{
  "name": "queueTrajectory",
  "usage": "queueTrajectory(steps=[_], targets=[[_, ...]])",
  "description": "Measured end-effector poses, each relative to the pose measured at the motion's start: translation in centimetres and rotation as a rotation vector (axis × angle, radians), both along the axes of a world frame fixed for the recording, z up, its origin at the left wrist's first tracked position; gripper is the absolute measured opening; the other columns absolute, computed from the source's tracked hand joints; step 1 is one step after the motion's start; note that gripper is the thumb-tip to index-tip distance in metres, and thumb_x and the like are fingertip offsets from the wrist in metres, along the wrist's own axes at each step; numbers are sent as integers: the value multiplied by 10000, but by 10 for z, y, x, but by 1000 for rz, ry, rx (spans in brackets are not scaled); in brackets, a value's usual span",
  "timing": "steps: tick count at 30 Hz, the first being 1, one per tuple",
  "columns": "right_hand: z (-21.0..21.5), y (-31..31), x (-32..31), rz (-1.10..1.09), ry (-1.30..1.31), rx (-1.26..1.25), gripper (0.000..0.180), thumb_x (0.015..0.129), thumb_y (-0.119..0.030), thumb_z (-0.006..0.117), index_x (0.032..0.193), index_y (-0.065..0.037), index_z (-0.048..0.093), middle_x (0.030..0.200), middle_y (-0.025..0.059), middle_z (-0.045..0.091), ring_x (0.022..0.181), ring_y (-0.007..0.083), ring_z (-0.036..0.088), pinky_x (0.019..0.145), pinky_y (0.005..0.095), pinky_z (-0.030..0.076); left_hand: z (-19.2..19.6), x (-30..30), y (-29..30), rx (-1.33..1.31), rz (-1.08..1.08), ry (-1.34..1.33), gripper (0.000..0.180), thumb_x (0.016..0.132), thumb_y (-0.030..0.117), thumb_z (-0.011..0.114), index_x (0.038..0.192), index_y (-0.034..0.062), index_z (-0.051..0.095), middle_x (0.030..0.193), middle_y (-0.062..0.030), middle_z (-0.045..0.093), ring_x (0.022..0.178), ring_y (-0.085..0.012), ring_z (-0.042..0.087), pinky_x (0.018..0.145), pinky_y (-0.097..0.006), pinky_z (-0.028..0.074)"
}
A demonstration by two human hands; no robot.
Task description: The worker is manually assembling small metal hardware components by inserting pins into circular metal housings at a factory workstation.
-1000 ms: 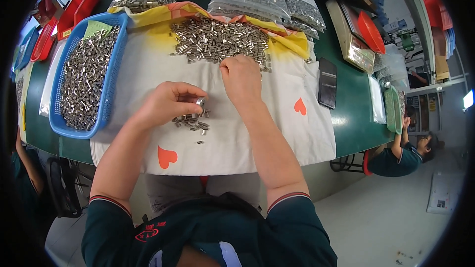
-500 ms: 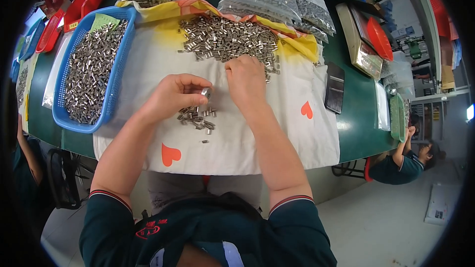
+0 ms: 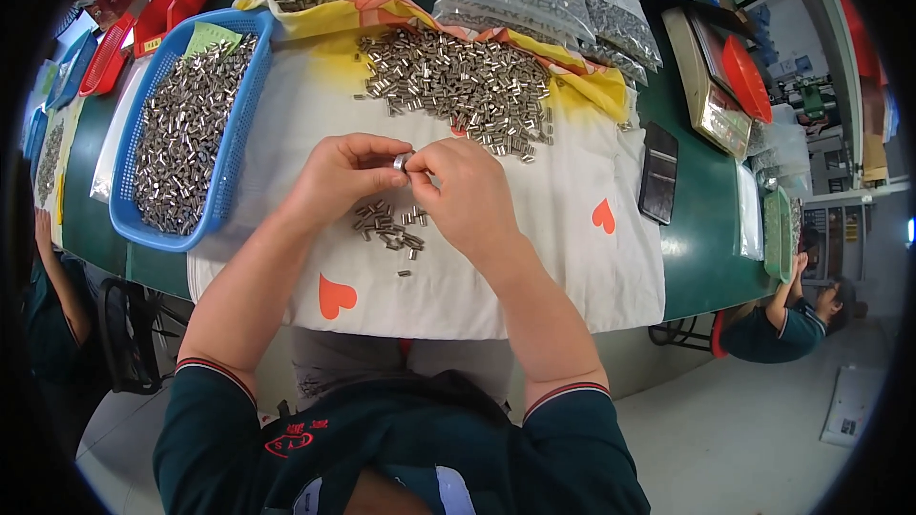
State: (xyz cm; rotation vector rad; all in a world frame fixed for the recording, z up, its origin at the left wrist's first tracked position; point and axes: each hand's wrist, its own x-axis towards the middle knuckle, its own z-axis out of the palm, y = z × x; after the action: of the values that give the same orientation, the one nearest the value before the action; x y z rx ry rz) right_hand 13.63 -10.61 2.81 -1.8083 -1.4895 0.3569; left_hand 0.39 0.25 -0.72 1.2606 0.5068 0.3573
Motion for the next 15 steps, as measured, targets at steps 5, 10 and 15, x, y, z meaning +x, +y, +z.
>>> queueTrajectory(steps=[5,10,15], targets=[[1,-2,6,32,56,10,69,713,-64,615,776,-35,614,729,70,609,683,188,578,628,283,449,1,-1,1,45,1,15,322,719,50,691,1018,-25,596,851,-33,624,774,-67,564,685,-192,462],[1,-2,15,-13,218,-93,118,716,-11,618,832,5,608,758,45,614,675,108,561,623,240,444,0,-1,1,45,-47,44,324,719,51,691,1022,-15,596,843,-24,616,762,-58,557,674,-188,458],[-10,0,42,-275,36,-80,95,723,-73,611,800,-17,611,721,80,603,664,182,563,631,286,444,4,2,-1,2,-83,89,320,722,46,686,1022,-14,594,816,-1,593,741,-45,539,661,-187,451]])
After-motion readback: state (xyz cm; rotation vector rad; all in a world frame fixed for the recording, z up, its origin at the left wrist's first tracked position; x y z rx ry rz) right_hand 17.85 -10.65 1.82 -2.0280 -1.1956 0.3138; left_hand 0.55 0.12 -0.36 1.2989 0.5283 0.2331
